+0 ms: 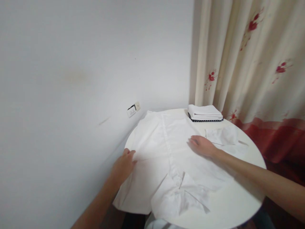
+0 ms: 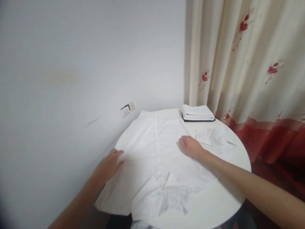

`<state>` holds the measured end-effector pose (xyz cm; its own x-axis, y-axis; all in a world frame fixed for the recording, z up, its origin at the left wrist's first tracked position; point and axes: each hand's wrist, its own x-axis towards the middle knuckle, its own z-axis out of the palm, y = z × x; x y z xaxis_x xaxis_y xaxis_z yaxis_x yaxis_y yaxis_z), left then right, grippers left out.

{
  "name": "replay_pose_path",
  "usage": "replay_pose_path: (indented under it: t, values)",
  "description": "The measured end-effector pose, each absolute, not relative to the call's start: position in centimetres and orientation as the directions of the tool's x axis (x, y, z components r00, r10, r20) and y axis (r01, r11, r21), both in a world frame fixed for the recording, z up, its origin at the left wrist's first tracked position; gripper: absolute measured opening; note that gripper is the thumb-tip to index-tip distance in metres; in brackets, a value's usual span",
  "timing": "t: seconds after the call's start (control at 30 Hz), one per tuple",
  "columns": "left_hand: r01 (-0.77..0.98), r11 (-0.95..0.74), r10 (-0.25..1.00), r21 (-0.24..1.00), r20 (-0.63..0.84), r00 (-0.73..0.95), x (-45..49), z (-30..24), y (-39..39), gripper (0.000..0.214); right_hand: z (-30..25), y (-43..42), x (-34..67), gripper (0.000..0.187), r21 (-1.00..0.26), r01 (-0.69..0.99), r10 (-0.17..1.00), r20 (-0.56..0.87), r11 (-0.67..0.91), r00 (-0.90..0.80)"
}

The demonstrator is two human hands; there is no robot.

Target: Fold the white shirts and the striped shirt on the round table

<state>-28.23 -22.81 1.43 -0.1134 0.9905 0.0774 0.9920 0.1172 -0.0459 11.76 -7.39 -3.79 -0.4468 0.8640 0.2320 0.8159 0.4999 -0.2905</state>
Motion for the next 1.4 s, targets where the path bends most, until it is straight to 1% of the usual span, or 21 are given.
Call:
replay_pose_path:
  t: [0.03, 0.1, 0.17, 0.23, 0.37, 0.43, 0.5, 0.6, 0.67, 0.73, 0.8, 0.83, 0.9, 0.97, 1.07, 1.13, 1.17, 1.27, 1.33, 1.4]
  values:
    - [0.994, 0.091, 0.992, -0.068, 0.095, -0.084, -27.6, 2.3, -22.2, 0.034, -2.9, -6.1, 11.4, 0.047, -0.284, 0.833, 0.876, 0.236, 0.476, -0.42]
    - [0.996, 0.028, 0.991, -0.083, 0.13, -0.017, -25.9, 3.5, -20.4, 0.035, -1.1, -3.0, 10.4, 0.043, -0.201, 0.862, 0.869, 0.288, 0.465, -0.402]
    - [0.997, -0.046, 0.99, -0.059, 0.127, 0.053, -23.9, 4.0, -18.1, 0.034, 0.0, 0.1, 9.2, 0.042, -0.123, 0.878, 0.862, 0.292, 0.463, -0.414]
    - [0.991, -0.134, 0.985, -0.015, 0.111, 0.135, -22.1, 3.6, -15.6, 0.033, 0.1, 2.6, 8.3, 0.042, -0.102, 0.889, 0.871, 0.279, 0.446, -0.405]
    - [0.952, -0.303, 0.947, 0.043, 0.129, 0.295, -20.1, 1.8, -11.3, 0.032, -2.6, 4.8, 8.0, 0.046, -0.106, 0.907, 0.897, 0.233, 0.408, -0.376]
    - [0.935, -0.353, 0.927, 0.046, 0.152, 0.342, -19.8, 1.1, -9.6, 0.033, -4.1, 4.9, 8.3, 0.049, -0.112, 0.918, 0.91, 0.217, 0.382, -0.352]
    - [0.919, -0.391, 0.909, 0.046, 0.177, 0.378, -19.4, 0.7, -8.0, 0.033, -5.0, 4.9, 8.8, 0.048, -0.12, 0.922, 0.917, 0.21, 0.369, -0.34]
    - [0.892, -0.447, 0.88, 0.068, 0.211, 0.425, -18.2, 0.5, -5.4, 0.034, -4.5, 5.0, 9.6, 0.041, -0.16, 0.912, 0.914, 0.226, 0.376, -0.337]
    - [0.871, -0.476, 0.867, 0.119, 0.23, 0.442, -16.7, 0.4, -3.3, 0.036, -3.5, 5.3, 10.4, 0.043, -0.213, 0.922, 0.93, 0.254, 0.323, -0.266]
    - [0.856, -0.468, 0.877, 0.222, 0.238, 0.418, -14.7, 0.3, -0.8, 0.038, -2.5, 5.7, 11.4, 0.044, -0.268, 0.938, 0.953, 0.266, 0.217, -0.144]
    - [0.843, -0.425, 0.903, 0.33, 0.222, 0.368, -12.1, 0.2, 1.8, 0.04, -1.9, 6.2, 13.0, 0.038, -0.313, 0.94, 0.953, 0.3, 0.138, -0.04]
    - [0.839, -0.4, 0.915, 0.37, 0.209, 0.344, -10.8, 0.1, 3.1, 0.042, -1.8, 6.5, 13.9, 0.034, -0.335, 0.935, 0.937, 0.35, 0.117, 0.009]
    - [0.833, -0.367, 0.93, 0.414, 0.191, 0.315, -8.0, -0.2, 5.6, 0.049, -1.9, 7.0, 16.0, 0.03, -0.38, 0.922, 0.868, 0.482, 0.079, 0.124]
    - [0.828, -0.356, 0.934, 0.433, 0.194, 0.3, -5.3, -0.6, 7.8, 0.06, -2.5, 7.5, 18.2, 0.036, -0.421, 0.907, 0.786, 0.567, 0.019, 0.247]
    - [0.828, -0.318, 0.946, 0.461, 0.207, 0.248, -1.9, -1.2, 10.4, 0.083, -3.4, 8.2, 21.0, 0.051, -0.473, 0.875, 0.735, 0.559, -0.097, 0.384]
    - [0.855, -0.272, 0.959, 0.441, 0.199, 0.203, -0.1, -1.6, 11.6, 0.091, -3.8, 8.7, 22.1, 0.062, -0.491, 0.859, 0.737, 0.525, -0.144, 0.424]
    - [0.873, -0.251, 0.964, 0.419, 0.192, 0.185, 0.6, -1.9, 12.1, 0.089, -4.0, 8.9, 22.6, 0.067, -0.491, 0.857, 0.746, 0.51, -0.156, 0.428]
    - [0.906, -0.22, 0.969, 0.362, 0.185, 0.162, 2.1, -2.5, 13.0, 0.071, -4.3, 9.8, 23.3, 0.076, -0.465, 0.872, 0.795, 0.465, -0.154, 0.389]
    - [0.908, -0.224, 0.968, 0.355, 0.191, 0.164, 2.6, -2.8, 13.3, 0.061, -4.4, 10.3, 23.6, 0.077, -0.453, 0.882, 0.831, 0.435, -0.131, 0.347]
    - [0.906, -0.238, 0.964, 0.35, 0.195, 0.179, 2.7, -2.8, 13.4, 0.057, -4.6, 10.6, 23.8, 0.075, -0.463, 0.879, 0.853, 0.409, -0.111, 0.323]
